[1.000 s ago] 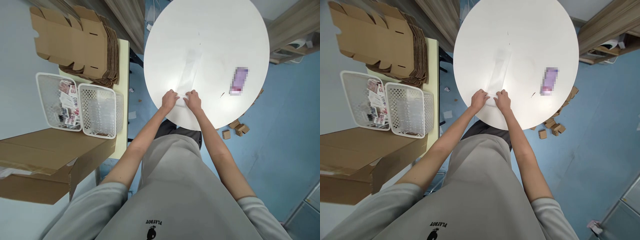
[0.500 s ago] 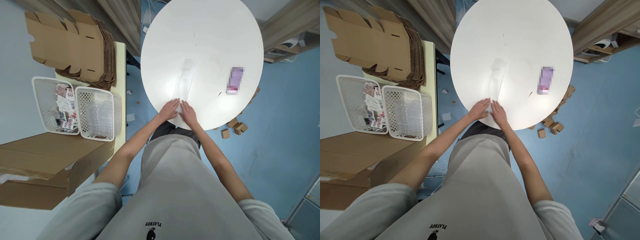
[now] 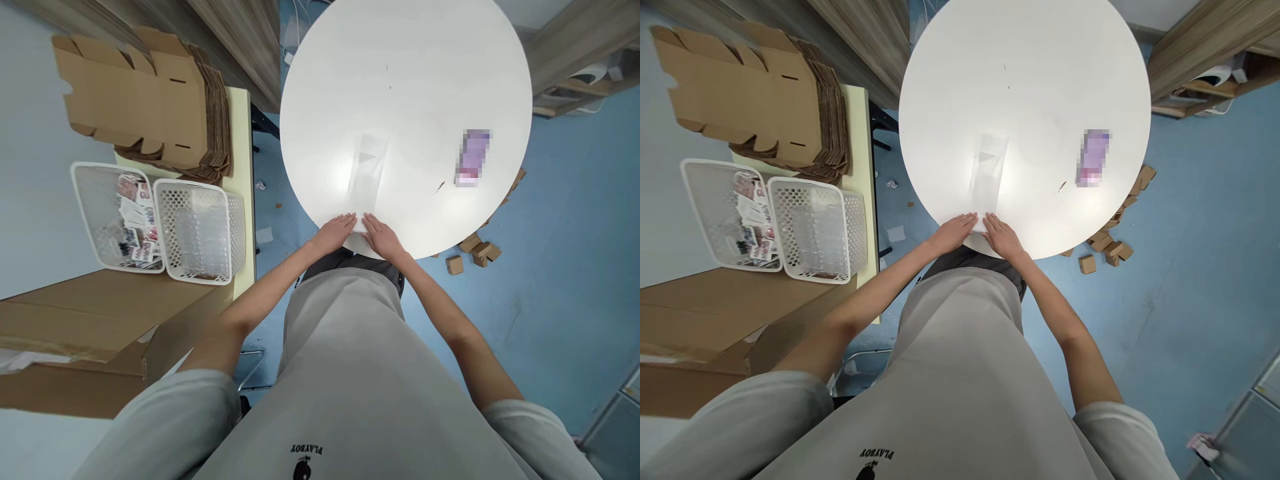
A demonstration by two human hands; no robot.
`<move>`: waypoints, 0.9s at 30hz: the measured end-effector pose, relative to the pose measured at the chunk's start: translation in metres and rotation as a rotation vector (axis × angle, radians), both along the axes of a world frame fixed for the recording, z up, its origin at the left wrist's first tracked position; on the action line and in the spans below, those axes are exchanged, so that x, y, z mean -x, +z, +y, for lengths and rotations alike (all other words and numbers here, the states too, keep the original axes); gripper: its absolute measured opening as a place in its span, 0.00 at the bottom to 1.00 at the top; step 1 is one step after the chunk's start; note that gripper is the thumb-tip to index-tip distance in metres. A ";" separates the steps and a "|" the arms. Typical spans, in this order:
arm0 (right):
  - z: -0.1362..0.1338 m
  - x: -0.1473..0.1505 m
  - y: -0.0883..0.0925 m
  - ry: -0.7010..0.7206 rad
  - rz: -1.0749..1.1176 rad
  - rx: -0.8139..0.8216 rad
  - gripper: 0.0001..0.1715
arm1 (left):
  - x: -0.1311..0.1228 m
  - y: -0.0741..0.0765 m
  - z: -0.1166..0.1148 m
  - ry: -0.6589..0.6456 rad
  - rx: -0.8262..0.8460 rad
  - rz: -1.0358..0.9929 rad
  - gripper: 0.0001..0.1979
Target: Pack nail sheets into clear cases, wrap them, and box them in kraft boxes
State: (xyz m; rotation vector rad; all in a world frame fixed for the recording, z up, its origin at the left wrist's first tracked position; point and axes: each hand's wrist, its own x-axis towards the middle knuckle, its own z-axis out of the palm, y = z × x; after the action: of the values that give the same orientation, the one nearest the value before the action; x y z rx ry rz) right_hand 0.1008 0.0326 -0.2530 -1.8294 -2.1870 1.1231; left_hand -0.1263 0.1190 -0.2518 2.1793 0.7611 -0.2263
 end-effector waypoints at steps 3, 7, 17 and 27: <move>0.012 -0.002 0.001 -0.075 -0.001 0.011 0.32 | -0.002 0.006 0.013 0.090 0.035 0.012 0.27; 0.038 0.002 0.001 -0.205 -0.021 -0.017 0.30 | -0.016 0.003 0.034 0.244 0.011 0.039 0.26; 0.074 0.024 -0.017 -0.367 -0.123 -0.090 0.26 | -0.056 -0.024 0.066 0.248 -0.216 -0.007 0.15; -0.002 0.012 -0.012 -0.084 -0.075 -0.048 0.38 | -0.012 -0.013 0.001 0.088 -0.127 -0.092 0.30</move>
State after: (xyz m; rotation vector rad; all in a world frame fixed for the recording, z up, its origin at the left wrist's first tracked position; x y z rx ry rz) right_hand 0.0888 0.0308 -0.2648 -1.9537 -2.1341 0.9938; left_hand -0.1145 0.1203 -0.2643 2.2519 0.8365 -0.0337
